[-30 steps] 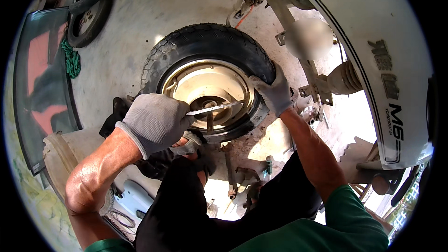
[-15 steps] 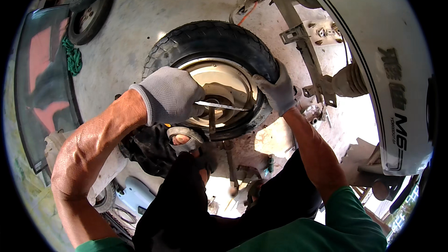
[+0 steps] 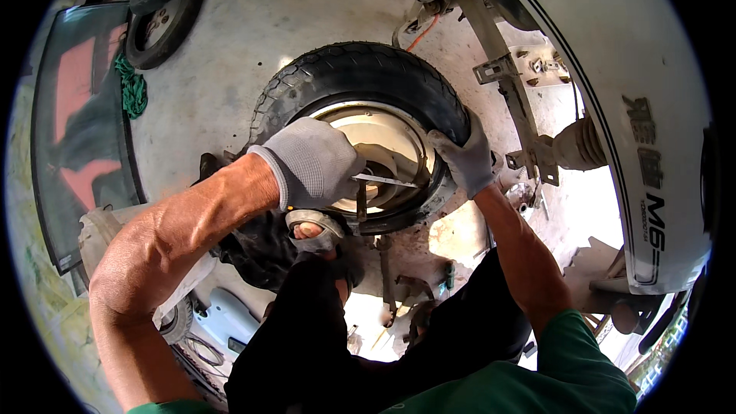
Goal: The person uses a tire iron to pry the tire bead off the rim of a scooter wheel. They repeatedly insert the tool between the tire and rim, lever the bead over the edge, and rotate the wheel to work around the circumference.
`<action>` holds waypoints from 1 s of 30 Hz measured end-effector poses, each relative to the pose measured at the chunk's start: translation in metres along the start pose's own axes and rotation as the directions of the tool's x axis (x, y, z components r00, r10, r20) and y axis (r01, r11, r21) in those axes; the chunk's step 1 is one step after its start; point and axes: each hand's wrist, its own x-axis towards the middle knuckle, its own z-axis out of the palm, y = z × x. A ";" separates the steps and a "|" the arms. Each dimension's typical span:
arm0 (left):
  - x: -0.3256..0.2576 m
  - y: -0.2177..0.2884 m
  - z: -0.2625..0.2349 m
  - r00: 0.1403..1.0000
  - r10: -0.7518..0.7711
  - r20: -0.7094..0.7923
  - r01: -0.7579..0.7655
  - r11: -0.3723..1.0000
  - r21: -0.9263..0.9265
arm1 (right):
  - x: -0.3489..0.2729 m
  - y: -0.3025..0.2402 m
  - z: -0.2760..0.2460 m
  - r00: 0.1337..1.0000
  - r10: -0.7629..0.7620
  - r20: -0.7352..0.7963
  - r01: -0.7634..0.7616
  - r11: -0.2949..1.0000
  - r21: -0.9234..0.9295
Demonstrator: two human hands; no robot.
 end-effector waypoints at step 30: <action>-0.030 0.075 0.029 0.920 -0.328 0.214 0.389 0.694 -0.607 | 0.000 0.008 0.000 0.996 -0.085 -0.007 0.084 0.995 -0.056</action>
